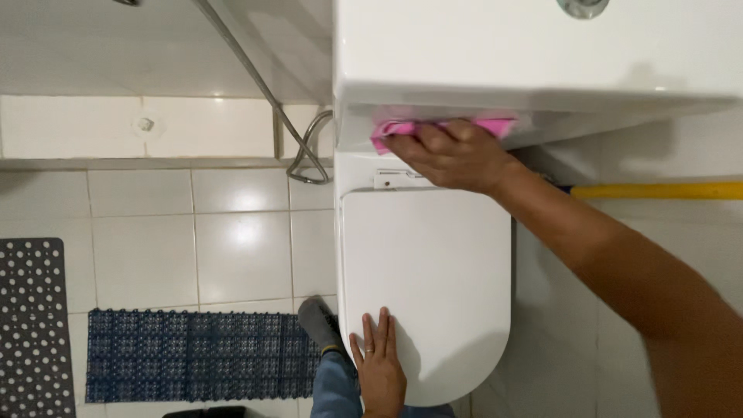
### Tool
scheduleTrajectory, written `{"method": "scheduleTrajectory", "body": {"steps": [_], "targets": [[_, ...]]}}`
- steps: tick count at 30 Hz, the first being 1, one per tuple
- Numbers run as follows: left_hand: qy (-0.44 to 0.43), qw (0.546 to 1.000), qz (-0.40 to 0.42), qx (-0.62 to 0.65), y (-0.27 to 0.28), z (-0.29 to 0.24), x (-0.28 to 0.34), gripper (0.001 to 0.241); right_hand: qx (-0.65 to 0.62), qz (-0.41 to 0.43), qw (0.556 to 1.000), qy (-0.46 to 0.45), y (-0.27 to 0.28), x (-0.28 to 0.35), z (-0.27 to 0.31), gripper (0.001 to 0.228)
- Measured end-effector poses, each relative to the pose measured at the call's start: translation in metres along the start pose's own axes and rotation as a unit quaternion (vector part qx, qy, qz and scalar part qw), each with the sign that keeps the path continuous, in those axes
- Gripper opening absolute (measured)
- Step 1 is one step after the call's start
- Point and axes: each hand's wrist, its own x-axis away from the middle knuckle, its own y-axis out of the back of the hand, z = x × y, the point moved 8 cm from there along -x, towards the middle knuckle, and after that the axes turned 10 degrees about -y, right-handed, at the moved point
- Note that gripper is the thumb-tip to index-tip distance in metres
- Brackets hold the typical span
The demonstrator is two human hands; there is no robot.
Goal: The person cleans the bathroom by wiping the white tiled walls and the toilet with a pink cloth. They start by cleaning the lower wall tiles near the floor, then move to the upper wall tiles, and finally wipe the toilet seat and tank.
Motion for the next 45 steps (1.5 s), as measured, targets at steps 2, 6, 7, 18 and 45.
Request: {"method": "scheduleTrajectory", "body": {"steps": [2, 6, 7, 18, 45], "targets": [[-0.003, 1.000, -0.002, -0.005, -0.005, 0.002, 0.003, 0.084, -0.020, 0.008, 1.000, 0.001, -0.008, -0.001, 0.013, 0.036], [-0.001, 1.000, 0.002, 0.021, 0.002, 0.002, 0.000, 0.089, -0.018, 0.091, 0.993, 0.079, -0.041, 0.081, 0.031, 0.049], [0.003, 0.999, 0.001, 0.044, 0.003, 0.002, 0.000, 0.077, -0.010, 0.111, 0.992, 0.061, -0.037, 0.090, 0.022, 0.047], [-0.061, 0.979, -0.176, 0.080, 0.230, -0.029, -0.176, 0.064, 0.011, 0.048, 0.990, -0.132, 0.032, 0.105, -0.054, 0.031], [-0.194, 0.876, -0.378, -0.228, 0.281, -0.060, -0.304, 0.129, -0.170, -0.212, 0.605, -0.749, 0.047, 0.149, -0.086, 0.033]]}}
